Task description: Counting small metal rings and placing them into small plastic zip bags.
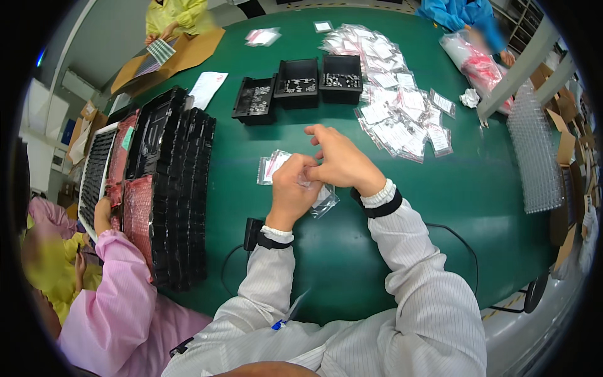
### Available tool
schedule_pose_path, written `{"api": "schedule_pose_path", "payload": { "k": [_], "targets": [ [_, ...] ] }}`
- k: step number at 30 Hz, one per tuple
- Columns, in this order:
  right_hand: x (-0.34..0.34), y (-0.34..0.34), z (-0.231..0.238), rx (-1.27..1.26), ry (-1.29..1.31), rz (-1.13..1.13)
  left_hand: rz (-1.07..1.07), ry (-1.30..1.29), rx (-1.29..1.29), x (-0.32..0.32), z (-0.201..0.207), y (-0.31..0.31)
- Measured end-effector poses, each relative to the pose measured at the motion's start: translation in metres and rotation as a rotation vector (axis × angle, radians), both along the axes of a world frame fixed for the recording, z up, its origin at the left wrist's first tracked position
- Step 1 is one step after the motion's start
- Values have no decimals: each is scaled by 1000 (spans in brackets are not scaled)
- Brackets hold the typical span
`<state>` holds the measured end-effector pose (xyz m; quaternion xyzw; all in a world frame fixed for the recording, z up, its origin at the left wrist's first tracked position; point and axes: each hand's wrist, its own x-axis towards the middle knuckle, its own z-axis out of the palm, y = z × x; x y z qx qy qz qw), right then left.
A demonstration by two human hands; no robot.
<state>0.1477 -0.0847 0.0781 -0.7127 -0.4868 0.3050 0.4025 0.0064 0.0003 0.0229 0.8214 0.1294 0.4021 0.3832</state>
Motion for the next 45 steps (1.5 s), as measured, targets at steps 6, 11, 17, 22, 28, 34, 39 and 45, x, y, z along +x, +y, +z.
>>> {"api": "schedule_pose_path", "payload": {
  "k": [6,11,17,22,28,34,39,45],
  "targets": [
    [62,8,33,225,179,-107,112,10,-197,-11,5,1],
    [165,98,26,-80,-627,-177,85,-32,-357,-8,-1,1],
    [174,150,4,-532,-831,135,96,-38,-358,-14,-2,6],
    [179,159,-11,-501,-931,180,100,-22,-397,-14,0,7],
    [176,141,-9,-440,-756,212,83,-21,-368,-13,-5,8],
    [164,120,8,-271,-805,99,122,6,-373,-16,-3,10],
    [104,120,4,2,-943,154,155,-38,-319,-12,-1,13],
    [77,120,0,-344,-971,102,369,-85,-202,-29,8,40]
  ]
}}
